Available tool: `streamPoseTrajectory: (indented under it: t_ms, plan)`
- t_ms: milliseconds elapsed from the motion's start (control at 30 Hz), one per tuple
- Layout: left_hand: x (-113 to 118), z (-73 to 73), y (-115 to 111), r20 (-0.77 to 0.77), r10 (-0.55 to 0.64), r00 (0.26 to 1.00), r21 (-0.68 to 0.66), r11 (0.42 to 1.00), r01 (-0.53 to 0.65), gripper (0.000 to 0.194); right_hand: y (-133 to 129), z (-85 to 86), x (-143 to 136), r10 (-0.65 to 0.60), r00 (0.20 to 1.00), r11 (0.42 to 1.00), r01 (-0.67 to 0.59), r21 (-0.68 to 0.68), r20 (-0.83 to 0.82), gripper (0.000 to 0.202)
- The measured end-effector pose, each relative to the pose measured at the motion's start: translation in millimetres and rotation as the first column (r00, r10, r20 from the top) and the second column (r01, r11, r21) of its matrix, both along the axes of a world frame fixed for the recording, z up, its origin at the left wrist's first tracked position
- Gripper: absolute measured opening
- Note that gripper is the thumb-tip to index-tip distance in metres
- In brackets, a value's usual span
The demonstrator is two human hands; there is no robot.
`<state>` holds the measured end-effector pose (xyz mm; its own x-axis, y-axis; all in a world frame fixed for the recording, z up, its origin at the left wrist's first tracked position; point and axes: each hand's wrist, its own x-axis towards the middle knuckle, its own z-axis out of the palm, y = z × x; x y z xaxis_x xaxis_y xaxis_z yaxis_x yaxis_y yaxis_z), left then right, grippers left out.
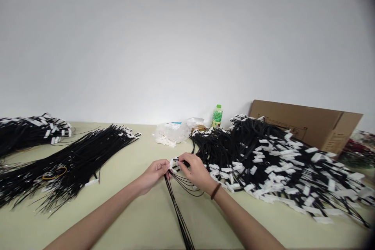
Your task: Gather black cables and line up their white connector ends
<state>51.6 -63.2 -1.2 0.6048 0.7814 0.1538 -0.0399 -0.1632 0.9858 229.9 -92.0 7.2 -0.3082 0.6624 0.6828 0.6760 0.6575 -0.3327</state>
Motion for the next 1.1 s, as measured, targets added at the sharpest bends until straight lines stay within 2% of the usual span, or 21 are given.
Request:
streamPoseTrajectory:
  t_ms: [1100]
  plan:
    - [-0.2, -0.3, -0.9, -0.017, -0.004, 1.0, 0.02, 1.0, 0.004, 0.029, -3.0, 3.5, 1.1, -0.011, 1.0, 1.0, 0.011, 0.023, 0.024, 0.008]
